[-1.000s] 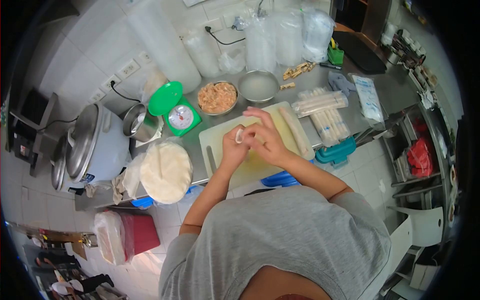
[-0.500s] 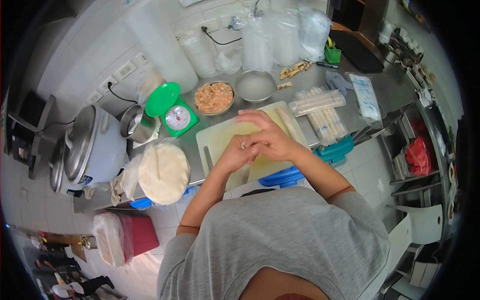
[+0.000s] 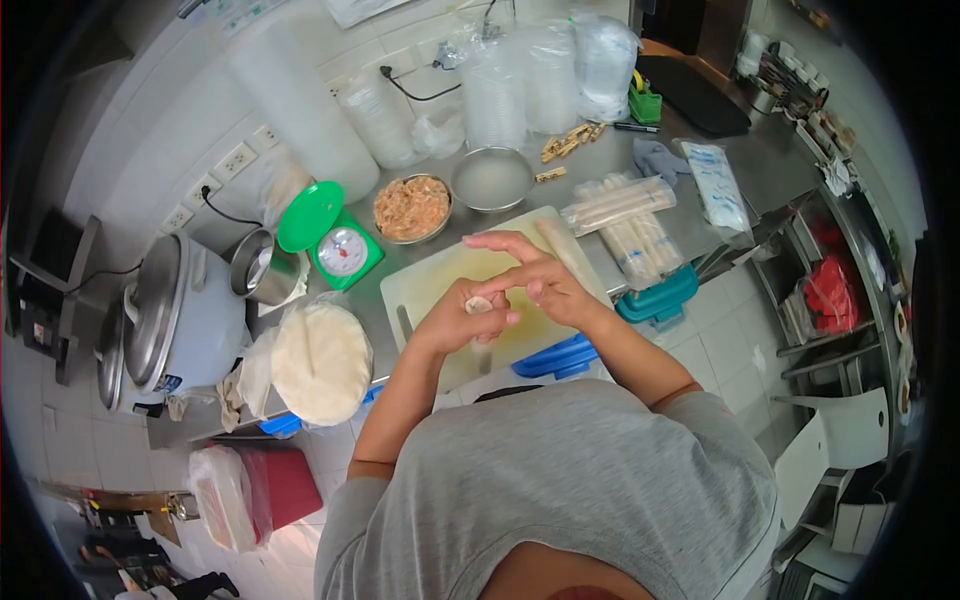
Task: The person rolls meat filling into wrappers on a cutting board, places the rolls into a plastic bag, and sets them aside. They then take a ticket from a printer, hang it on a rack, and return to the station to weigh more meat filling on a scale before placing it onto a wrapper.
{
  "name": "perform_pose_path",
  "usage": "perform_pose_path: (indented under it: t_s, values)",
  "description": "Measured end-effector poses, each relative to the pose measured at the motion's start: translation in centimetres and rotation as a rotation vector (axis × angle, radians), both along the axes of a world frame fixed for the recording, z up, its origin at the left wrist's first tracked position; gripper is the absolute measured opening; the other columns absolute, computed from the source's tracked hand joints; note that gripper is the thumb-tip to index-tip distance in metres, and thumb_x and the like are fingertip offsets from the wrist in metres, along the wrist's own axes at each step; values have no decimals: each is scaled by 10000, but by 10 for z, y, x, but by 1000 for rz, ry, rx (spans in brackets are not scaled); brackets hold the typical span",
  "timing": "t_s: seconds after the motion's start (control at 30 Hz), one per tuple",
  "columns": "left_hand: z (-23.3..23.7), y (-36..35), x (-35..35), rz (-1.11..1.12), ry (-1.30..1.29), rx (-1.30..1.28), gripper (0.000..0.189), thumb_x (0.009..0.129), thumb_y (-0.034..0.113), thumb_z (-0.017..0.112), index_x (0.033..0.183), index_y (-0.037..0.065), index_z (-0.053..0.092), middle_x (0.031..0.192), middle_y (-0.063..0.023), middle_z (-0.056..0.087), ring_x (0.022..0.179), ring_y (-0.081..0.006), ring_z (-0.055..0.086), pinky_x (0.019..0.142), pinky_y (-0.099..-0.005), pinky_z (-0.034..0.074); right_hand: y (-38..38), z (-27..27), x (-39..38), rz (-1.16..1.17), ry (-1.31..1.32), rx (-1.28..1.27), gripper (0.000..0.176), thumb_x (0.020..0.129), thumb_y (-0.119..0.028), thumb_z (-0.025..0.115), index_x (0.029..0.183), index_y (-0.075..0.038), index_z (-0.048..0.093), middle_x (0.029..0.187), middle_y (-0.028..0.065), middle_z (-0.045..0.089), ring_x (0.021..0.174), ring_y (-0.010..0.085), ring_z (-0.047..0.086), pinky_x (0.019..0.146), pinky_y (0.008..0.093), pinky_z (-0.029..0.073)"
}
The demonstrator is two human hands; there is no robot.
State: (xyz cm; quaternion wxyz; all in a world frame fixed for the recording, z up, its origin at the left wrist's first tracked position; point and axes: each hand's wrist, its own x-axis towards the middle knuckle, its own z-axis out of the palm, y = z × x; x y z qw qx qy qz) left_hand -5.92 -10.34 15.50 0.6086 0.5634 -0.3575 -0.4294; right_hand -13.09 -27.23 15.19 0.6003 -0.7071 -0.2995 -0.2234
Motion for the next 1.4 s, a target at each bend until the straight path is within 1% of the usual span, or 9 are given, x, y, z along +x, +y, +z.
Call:
perform_pose_path:
  t_s: [0.33, 0.43, 0.53, 0.67, 0.77, 0.9, 0.93, 1.1, 1.4]
  values:
    - [-16, -3, -1, -128, 33, 6, 53, 720, 68, 612, 690, 25, 612, 551, -25, 550, 471, -80, 500, 452, -218, 365, 0, 7, -10, -124, -209, -368, 474, 887, -494, 503, 894, -66, 706, 1340, 153, 454, 1265, 390, 346, 1030, 502, 265]
    - [-10, -3, -3, -144, -5, 16, 74, 726, 68, 582, 738, 22, 638, 566, -16, 566, 480, -69, 507, 459, -200, 361, 8, 1, -20, -139, -160, -241, 490, 863, -513, 524, 857, -51, 689, 1325, 145, 451, 1260, 394, 349, 1020, 490, 285]
    - [-24, -9, -11, -79, -50, -59, 89, 771, 84, 591, 772, 16, 649, 569, -15, 566, 485, -66, 504, 463, -198, 363, 6, 2, -27, -257, -206, -531, 469, 839, -499, 578, 935, -48, 664, 1328, 154, 430, 1248, 386, 363, 1012, 492, 298]
    - [-15, -9, -13, 141, 7, -129, 215, 887, 200, 578, 857, -3, 645, 659, -33, 587, 601, -100, 546, 570, -240, 435, 9, -21, -34, -126, 33, 15, 386, 828, -322, 671, 1096, -57, 588, 1273, 142, 464, 1195, 301, 420, 979, 428, 342]
    - [-32, -26, 11, 140, 285, -644, 369, 957, 346, 486, 841, 22, 619, 653, -36, 569, 594, -142, 536, 601, -271, 440, 16, -47, -40, -233, 325, 74, 424, 809, -228, 703, 1151, -45, 532, 1142, 144, 541, 1050, 244, 517, 882, 354, 415]
    - [-36, -60, 33, 562, -137, -396, 558, 956, 546, 323, 1135, 47, 494, 1014, -104, 588, 927, -193, 548, 841, -347, 410, 6, -75, -39, -448, 500, 22, 426, 799, -183, 696, 1150, -24, 516, 947, 148, 611, 837, 250, 602, 735, 332, 475]
    - [-39, -61, 43, 549, 95, -327, 633, 944, 596, 279, 1273, 62, 361, 1211, -122, 501, 1114, -224, 471, 973, -388, 348, 1, -79, -36, -520, 477, 56, 419, 796, -179, 694, 1142, -22, 518, 903, 151, 623, 795, 265, 615, 704, 337, 483]
    - [-59, -61, 48, 690, 176, -186, 752, 902, 671, 278, 1343, 63, 311, 1269, -139, 468, 1164, -243, 439, 976, -420, 333, -66, -112, -19, -955, 557, -129, 368, 800, -190, 638, 1118, -30, 542, 927, 218, 634, 881, 386, 602, 750, 413, 481]
    - [-96, -35, 41, 734, 87, -30, 768, 901, 659, 314, 1336, 27, 329, 1268, -159, 478, 1149, -254, 457, 958, -411, 358, -130, -146, 6, -906, 879, -622, 296, 768, -250, 646, 954, -20, 661, 930, 204, 652, 872, 377, 612, 782, 436, 479]
